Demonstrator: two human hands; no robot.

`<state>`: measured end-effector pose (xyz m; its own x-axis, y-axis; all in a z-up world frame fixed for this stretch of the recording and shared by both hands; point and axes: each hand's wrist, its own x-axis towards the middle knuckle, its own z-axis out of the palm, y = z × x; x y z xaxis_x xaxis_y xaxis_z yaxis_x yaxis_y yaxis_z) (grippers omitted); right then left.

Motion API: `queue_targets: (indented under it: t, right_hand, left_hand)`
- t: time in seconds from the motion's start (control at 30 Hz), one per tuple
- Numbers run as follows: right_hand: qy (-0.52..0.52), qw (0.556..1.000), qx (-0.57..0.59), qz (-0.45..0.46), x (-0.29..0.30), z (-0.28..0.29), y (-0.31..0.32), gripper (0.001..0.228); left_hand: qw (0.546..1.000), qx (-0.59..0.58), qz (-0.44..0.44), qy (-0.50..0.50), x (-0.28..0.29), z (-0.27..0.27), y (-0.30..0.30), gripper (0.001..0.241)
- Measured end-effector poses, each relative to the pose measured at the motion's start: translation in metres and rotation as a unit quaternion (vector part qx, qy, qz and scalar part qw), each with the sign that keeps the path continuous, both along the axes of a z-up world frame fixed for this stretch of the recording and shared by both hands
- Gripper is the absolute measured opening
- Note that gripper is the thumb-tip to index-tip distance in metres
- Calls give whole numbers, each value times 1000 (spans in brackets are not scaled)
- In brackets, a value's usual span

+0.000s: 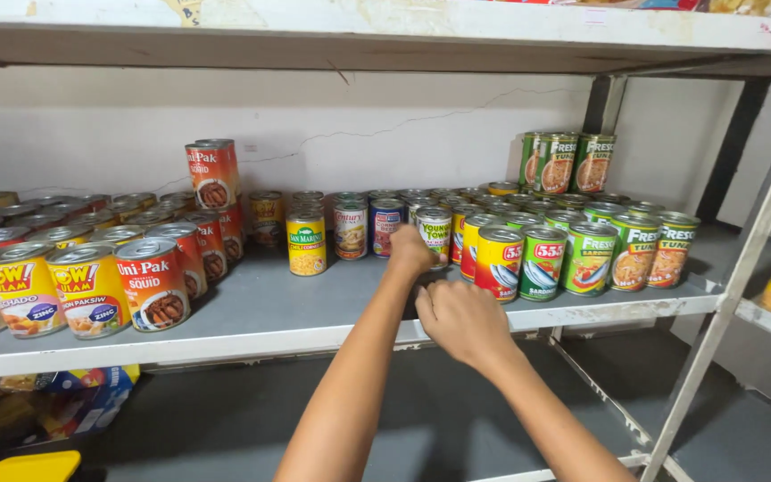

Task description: Organizing and stocking various canned food items on retail shelves in a grocery store aisle.

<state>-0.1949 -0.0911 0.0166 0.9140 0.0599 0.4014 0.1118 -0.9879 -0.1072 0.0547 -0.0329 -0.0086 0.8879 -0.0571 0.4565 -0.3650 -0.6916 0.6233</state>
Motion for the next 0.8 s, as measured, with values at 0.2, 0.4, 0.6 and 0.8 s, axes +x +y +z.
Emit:
queue_targets:
  t: [0.2,0.4,0.6,0.8]
  right_hand:
    - [-242,950,-46,191,6,-48,-31,25]
    - [-274,930,45,239,-119,-36,-61,53]
    - [-306,931,160,116,-269,-13,-136,42]
    - [-159,920,173,-313,-448,16,-174,42]
  left_hand:
    - [993,96,68,-13,-58,-2,20,46]
    - [996,51,-64,-36,-258,70,41,33]
    - [909,-80,-347,-218,-396,80,-25,15]
    - [818,-100,-502,-261,-537,85,-97,14]
